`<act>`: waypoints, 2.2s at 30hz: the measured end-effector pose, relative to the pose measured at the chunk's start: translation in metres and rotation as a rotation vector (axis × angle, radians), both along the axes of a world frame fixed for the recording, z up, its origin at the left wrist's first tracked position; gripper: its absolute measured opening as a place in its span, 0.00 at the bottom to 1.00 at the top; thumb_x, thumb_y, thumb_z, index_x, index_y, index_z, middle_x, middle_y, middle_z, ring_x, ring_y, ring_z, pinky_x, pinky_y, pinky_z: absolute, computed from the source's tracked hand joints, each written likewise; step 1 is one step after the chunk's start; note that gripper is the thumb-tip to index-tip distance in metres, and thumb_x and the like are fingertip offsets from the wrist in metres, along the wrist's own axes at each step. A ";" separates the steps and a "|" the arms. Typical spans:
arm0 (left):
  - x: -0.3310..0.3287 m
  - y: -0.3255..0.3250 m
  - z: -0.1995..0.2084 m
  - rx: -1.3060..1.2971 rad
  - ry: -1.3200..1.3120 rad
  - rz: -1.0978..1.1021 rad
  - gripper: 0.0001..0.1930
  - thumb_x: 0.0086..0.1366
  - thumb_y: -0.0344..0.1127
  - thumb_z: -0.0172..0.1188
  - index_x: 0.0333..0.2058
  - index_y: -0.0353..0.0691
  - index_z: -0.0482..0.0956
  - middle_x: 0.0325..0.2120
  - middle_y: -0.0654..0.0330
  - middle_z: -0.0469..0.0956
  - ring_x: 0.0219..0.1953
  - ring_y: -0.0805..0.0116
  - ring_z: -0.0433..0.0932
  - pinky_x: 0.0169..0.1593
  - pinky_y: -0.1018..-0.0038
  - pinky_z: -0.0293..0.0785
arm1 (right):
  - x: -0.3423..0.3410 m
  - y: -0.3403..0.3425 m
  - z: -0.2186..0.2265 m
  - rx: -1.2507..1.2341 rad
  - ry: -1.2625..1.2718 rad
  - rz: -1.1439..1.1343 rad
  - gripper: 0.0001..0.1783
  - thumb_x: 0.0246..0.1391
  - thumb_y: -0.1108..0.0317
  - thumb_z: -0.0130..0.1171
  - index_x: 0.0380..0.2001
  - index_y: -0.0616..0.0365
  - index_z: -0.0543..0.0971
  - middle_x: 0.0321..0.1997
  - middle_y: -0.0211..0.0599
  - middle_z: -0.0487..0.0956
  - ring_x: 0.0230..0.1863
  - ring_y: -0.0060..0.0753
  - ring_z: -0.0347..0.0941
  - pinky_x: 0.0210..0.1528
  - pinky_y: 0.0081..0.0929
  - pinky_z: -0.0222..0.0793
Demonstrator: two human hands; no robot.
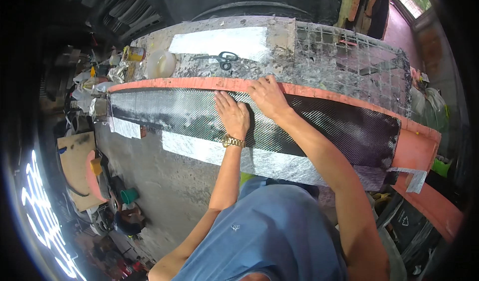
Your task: The person applies a carbon fiber mesh onto a car part, smoothing the surface by hand and then using a blue roller tool to secure it.
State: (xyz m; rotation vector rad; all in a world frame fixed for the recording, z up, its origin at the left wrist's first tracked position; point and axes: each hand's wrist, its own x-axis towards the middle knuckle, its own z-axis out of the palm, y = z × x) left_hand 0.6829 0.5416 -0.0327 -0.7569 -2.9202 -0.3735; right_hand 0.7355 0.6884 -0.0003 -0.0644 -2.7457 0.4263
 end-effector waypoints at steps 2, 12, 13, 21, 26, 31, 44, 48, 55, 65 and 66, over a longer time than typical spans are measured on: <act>0.010 0.005 0.000 0.064 -0.027 -0.008 0.35 0.65 0.39 0.45 0.65 0.16 0.56 0.68 0.28 0.52 0.72 0.36 0.50 0.73 0.51 0.46 | 0.000 -0.001 -0.001 -0.022 0.014 0.007 0.08 0.51 0.71 0.55 0.34 0.52 0.80 0.38 0.33 0.79 0.47 0.36 0.74 0.55 0.38 0.62; 0.074 0.005 0.013 0.209 -0.223 -0.288 0.36 0.64 0.39 0.52 0.66 0.21 0.56 0.69 0.30 0.49 0.73 0.35 0.47 0.73 0.48 0.44 | -0.003 -0.005 -0.003 0.022 -0.029 0.049 0.07 0.52 0.67 0.59 0.36 0.53 0.78 0.40 0.33 0.79 0.48 0.37 0.73 0.56 0.42 0.60; 0.076 -0.005 0.018 0.243 -0.262 -0.324 0.36 0.64 0.39 0.53 0.65 0.21 0.56 0.69 0.31 0.49 0.73 0.36 0.48 0.73 0.48 0.44 | -0.002 -0.004 0.001 0.028 -0.032 0.048 0.07 0.53 0.67 0.60 0.35 0.54 0.78 0.40 0.33 0.78 0.48 0.37 0.73 0.56 0.42 0.60; -0.100 -0.202 0.007 0.177 -0.093 -0.299 0.33 0.70 0.39 0.50 0.68 0.26 0.55 0.71 0.38 0.50 0.74 0.42 0.47 0.75 0.52 0.41 | 0.004 -0.001 0.011 -0.004 -0.107 -0.043 0.10 0.52 0.66 0.64 0.36 0.55 0.78 0.39 0.34 0.78 0.48 0.39 0.73 0.59 0.44 0.59; -0.166 -0.284 0.009 -0.105 -0.091 -0.330 0.40 0.73 0.55 0.45 0.69 0.26 0.51 0.72 0.40 0.47 0.74 0.42 0.45 0.74 0.51 0.42 | -0.003 -0.008 0.016 0.001 -0.076 -0.071 0.10 0.51 0.66 0.66 0.35 0.56 0.79 0.36 0.35 0.78 0.45 0.41 0.74 0.57 0.42 0.62; -0.127 -0.261 0.007 -0.088 -0.153 -0.487 0.47 0.70 0.64 0.45 0.71 0.28 0.46 0.73 0.41 0.43 0.75 0.44 0.42 0.75 0.52 0.41 | -0.001 -0.014 0.017 0.040 -0.131 -0.121 0.09 0.50 0.65 0.66 0.33 0.55 0.78 0.36 0.34 0.78 0.46 0.38 0.74 0.57 0.42 0.61; -0.003 -0.169 0.015 0.020 -0.348 -0.789 0.55 0.63 0.73 0.46 0.69 0.25 0.51 0.73 0.40 0.45 0.75 0.46 0.44 0.75 0.54 0.44 | -0.003 -0.019 0.021 0.028 -0.195 -0.180 0.08 0.49 0.66 0.67 0.33 0.54 0.80 0.38 0.33 0.79 0.45 0.38 0.75 0.58 0.42 0.61; 0.043 -0.142 0.009 0.096 -0.289 -0.921 0.55 0.61 0.68 0.57 0.68 0.23 0.51 0.72 0.39 0.48 0.75 0.45 0.45 0.75 0.55 0.43 | -0.002 -0.019 0.022 0.016 -0.187 -0.195 0.09 0.49 0.65 0.67 0.32 0.55 0.80 0.38 0.34 0.79 0.46 0.39 0.74 0.58 0.42 0.60; -0.080 -0.195 0.012 0.181 -0.243 -0.544 0.45 0.64 0.53 0.60 0.69 0.27 0.53 0.72 0.38 0.49 0.74 0.43 0.46 0.74 0.51 0.44 | -0.005 -0.022 0.018 -0.021 -0.166 -0.177 0.08 0.50 0.66 0.65 0.32 0.57 0.80 0.36 0.37 0.79 0.45 0.42 0.74 0.57 0.43 0.61; -0.243 -0.292 0.017 -0.058 -0.132 -0.371 0.42 0.72 0.54 0.48 0.69 0.24 0.50 0.73 0.38 0.44 0.75 0.44 0.42 0.75 0.54 0.40 | 0.003 -0.018 0.015 -0.035 -0.130 -0.211 0.08 0.53 0.64 0.63 0.32 0.57 0.80 0.39 0.37 0.80 0.47 0.42 0.74 0.59 0.46 0.60; -0.230 -0.288 0.010 -0.065 -0.149 -0.397 0.43 0.71 0.55 0.49 0.70 0.24 0.49 0.73 0.39 0.43 0.75 0.44 0.42 0.75 0.54 0.40 | -0.003 -0.021 0.014 -0.035 -0.079 -0.186 0.08 0.53 0.64 0.63 0.32 0.56 0.81 0.40 0.37 0.81 0.48 0.42 0.74 0.60 0.45 0.60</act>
